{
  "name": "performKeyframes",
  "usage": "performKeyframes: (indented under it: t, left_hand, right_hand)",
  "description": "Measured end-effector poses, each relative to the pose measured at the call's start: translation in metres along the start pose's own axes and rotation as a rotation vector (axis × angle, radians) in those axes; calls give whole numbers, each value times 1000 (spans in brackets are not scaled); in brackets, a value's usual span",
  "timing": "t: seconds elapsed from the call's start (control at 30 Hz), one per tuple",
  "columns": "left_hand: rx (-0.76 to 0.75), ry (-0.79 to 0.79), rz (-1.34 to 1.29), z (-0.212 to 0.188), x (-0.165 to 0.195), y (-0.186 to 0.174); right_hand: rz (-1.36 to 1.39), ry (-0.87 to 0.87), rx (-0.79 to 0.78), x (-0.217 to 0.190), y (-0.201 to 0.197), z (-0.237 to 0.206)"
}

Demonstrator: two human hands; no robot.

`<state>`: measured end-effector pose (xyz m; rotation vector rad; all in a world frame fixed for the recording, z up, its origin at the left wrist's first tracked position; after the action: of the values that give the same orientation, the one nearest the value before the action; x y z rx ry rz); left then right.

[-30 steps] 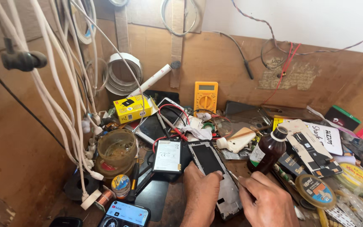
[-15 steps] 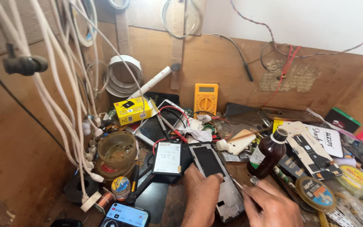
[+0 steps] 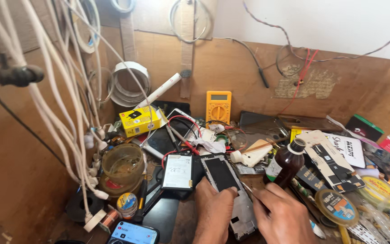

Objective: The person uses a small metal tool to carefully pry and separate a black rectangular component from a white phone frame. They hold the frame with one hand and work the tool along the edges to release the part.

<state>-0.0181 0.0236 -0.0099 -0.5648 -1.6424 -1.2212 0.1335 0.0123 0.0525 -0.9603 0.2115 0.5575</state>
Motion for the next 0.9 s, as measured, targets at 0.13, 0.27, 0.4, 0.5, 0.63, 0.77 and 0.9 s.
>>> performKeyframes:
  t: [0.13,0.27,0.4,0.5,0.63,0.77,0.9]
  left_hand:
    - [-12,25,-37,1,2,2]
    - [12,94,-25,2,8,1]
    - [8,35,62,0,5,-2]
    - [-17,13,-22,-1,3,2]
    - [25,78,-15,1,5,1]
    - [20,41,-32,1,0,0]
    - [1,48,-56,1,0,1]
  right_hand:
    - [-25,80,-72,0,12,8]
    - [-3,139,-90,1,7,6]
    - [-18,69,-87,-9,5,8]
    - [-8,99,-24,-11,5,13]
    - [-15,146,-85,-5,6,8]
    - [-1,149,-66,-2,3,4]
    - [19,56,-16,-12,7,13]
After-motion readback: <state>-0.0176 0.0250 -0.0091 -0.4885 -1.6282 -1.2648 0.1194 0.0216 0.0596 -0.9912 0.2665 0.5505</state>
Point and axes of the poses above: each hand's wrist, its own z-axis towards the middle knuckle, its own y-axis out of the palm, x = y × z, the point moved 7 cm from there along z, towards the middle knuckle, and after that the axes turned 12 degrees about y, right-handed, at the moved point
